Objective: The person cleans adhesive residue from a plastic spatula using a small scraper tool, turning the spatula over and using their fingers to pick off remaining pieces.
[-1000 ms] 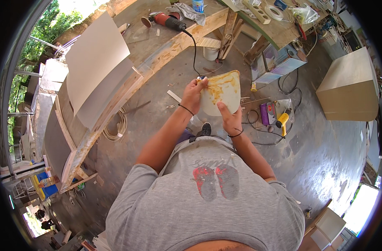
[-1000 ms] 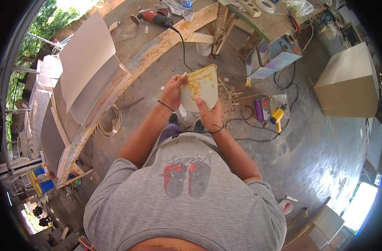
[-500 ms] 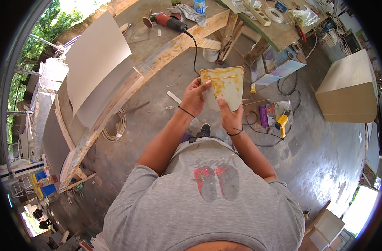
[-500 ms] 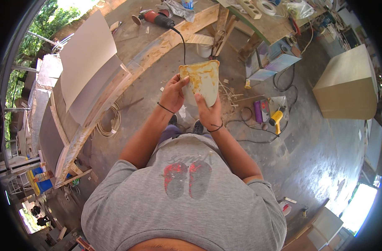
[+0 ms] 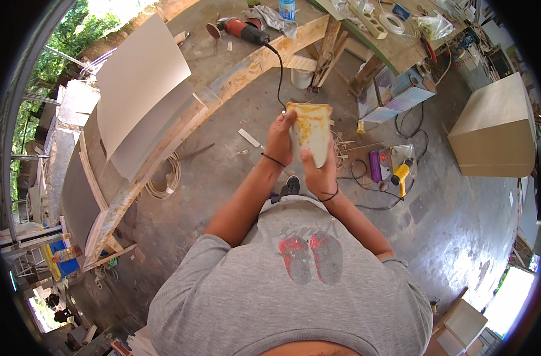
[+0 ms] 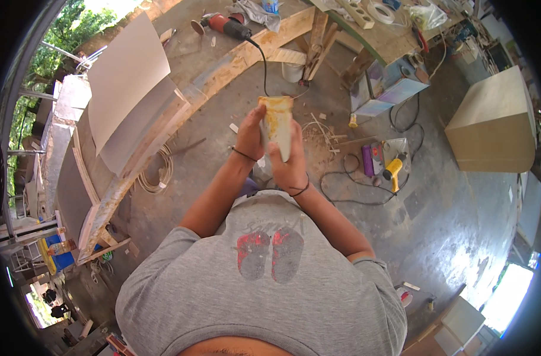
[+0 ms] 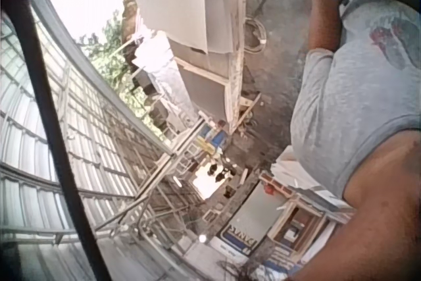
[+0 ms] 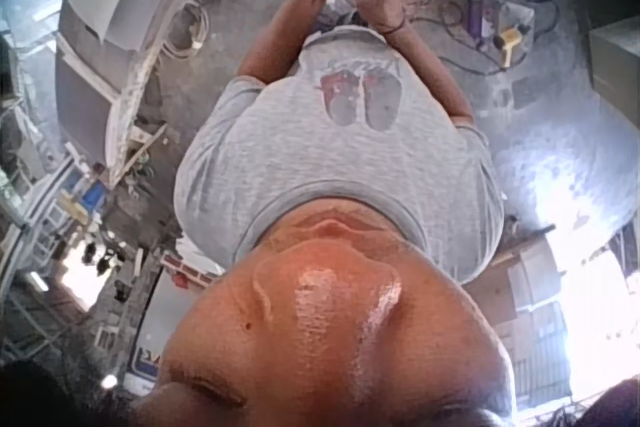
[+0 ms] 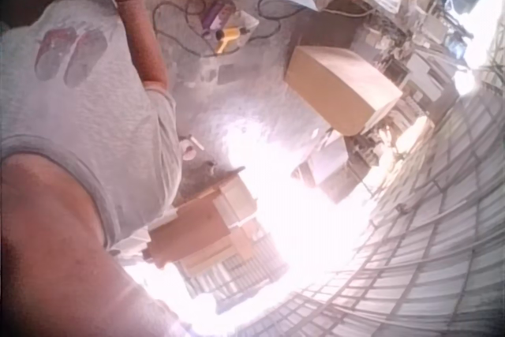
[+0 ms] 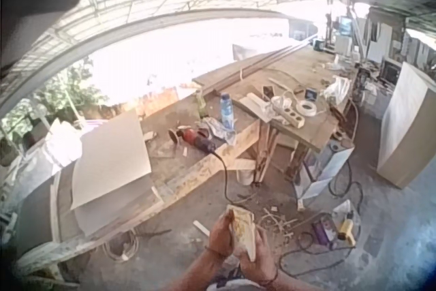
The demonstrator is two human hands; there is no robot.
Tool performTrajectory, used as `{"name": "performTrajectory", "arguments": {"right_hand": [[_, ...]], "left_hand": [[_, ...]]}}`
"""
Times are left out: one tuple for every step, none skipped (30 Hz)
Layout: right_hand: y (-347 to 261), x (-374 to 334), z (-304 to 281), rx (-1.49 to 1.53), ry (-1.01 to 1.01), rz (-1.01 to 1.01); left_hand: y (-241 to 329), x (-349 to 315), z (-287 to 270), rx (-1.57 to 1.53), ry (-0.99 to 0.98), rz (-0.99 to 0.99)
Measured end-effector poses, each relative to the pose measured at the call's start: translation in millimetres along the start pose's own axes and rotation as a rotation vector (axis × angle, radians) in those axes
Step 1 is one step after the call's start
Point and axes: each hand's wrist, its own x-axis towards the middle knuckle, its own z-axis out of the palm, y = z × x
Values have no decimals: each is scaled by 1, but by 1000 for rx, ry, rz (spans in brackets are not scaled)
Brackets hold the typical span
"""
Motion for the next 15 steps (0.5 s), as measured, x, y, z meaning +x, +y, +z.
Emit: {"name": "performTrajectory", "arguments": {"right_hand": [[-2,0,2,-148,-17,-147],[-3,-1,3,-169,-17,-176],[-3,-4,4,-190,-18,-204],[-4,-5,5,-212,-22,-237],[-1,-6,5,-186,-13,-175],[5,-7,5,-160,-4,-112],[9,-7,4,-135,8,-50],[14,-4,2,12,37,57],[18,-1,-1,159,65,164],[22,2,-4,306,96,273],[26,1,-5,363,122,313],[29,1,-6,419,150,352],[25,2,-6,529,162,404],[22,3,-5,639,173,457],[20,5,-5,695,204,480]], "left_hand": [[5,0,3,23,-4,-23],[9,-2,6,89,31,-64],[14,-3,10,155,66,-106],[18,-5,12,219,100,-143],[15,-1,7,184,130,-181],[9,7,-3,149,159,-220],[10,11,-3,116,184,-261],[10,11,-4,40,121,-227],[11,9,-5,-36,57,-194],[13,6,-3,-110,-8,-164],[14,3,-2,-124,-21,-113],[15,0,-1,-139,-34,-63],[18,-3,0,-149,-45,-12],[20,-7,0,-248,-92,-7],[22,-11,0,-347,-139,-2]]}}
